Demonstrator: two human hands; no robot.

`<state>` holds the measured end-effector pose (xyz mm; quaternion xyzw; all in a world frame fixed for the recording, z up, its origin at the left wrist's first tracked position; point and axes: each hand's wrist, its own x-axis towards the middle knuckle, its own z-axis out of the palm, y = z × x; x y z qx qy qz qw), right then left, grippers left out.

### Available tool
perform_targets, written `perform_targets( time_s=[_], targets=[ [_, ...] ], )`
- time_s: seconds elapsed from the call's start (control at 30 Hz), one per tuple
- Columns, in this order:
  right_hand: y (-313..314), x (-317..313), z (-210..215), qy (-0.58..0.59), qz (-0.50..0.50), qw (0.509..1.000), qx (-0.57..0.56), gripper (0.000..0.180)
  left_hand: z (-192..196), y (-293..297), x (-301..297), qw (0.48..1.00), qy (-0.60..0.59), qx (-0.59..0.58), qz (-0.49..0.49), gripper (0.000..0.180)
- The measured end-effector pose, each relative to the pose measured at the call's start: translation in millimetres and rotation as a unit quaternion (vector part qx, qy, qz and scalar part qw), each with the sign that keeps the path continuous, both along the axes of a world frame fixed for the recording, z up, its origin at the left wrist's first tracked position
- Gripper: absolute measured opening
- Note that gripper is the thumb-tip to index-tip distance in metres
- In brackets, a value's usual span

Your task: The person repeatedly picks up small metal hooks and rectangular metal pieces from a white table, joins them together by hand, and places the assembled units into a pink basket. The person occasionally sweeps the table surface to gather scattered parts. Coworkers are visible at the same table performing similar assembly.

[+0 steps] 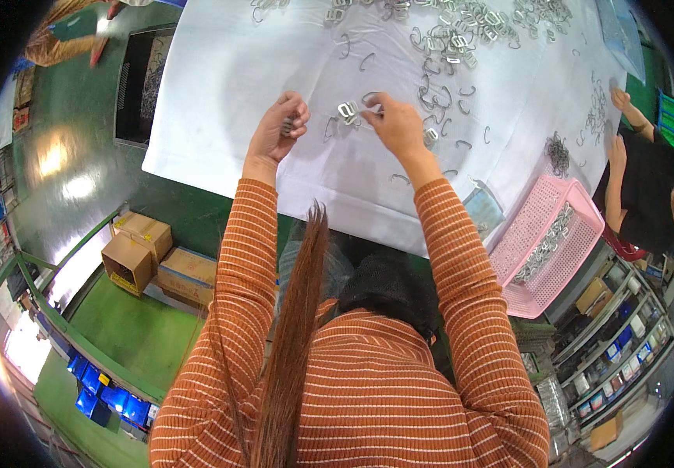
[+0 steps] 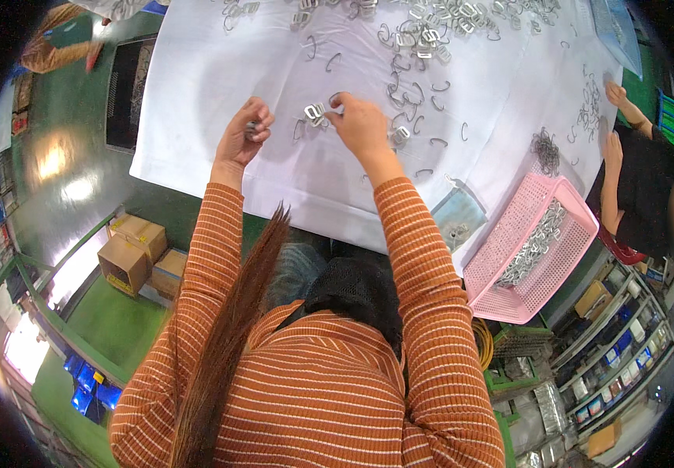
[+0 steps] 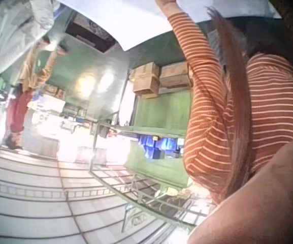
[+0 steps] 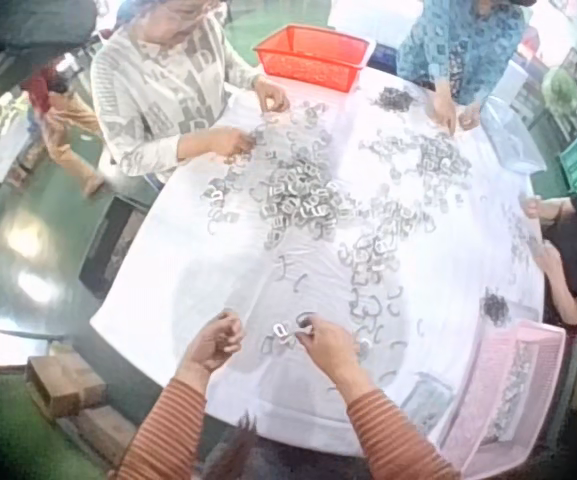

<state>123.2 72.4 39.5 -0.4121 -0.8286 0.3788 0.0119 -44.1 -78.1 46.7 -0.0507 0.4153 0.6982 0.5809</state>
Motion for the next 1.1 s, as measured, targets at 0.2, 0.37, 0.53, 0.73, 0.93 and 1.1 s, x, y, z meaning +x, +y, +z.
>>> perform_targets(
  time_s=[0.2, 0.37, 0.53, 0.73, 0.93, 1.1],
  targets=[
    [-9.4, -30.1, -4.3, -0.047, 0.009, 0.999, -0.013, 0.023, -12.7, 7.8, 16.7, 0.941, 0.193, -0.254, -0.108, 0.021],
    [26.8, 6.0, 7.9, -0.019, -0.122, 0.978, -0.165, 0.020, -28.3, 7.5, 30.0, 0.877, 0.383, -0.276, -0.085, 0.022],
    [44.8, 53.9, 7.9, 0.050, -0.224, 0.919, -0.320, 0.018, -14.1, 23.5, 55.5, 0.799, 0.519, -0.288, -0.098, 0.019],
    [47.9, 114.4, 14.2, 0.062, -0.305, 0.889, -0.335, 0.017, -24.5, 46.0, 74.7, 0.716, 0.650, -0.219, -0.131, 0.020],
    [38.5, 165.8, 18.1, 0.105, -0.370, 0.841, -0.381, 0.016, -22.7, 109.2, 86.3, 0.657, 0.712, -0.219, -0.116, 0.031],
    [20.4, 201.1, 8.6, 0.352, -0.335, 0.710, -0.510, 0.017, -35.5, 141.3, 78.3, 0.619, 0.727, -0.248, -0.168, 0.033]
  ],
)
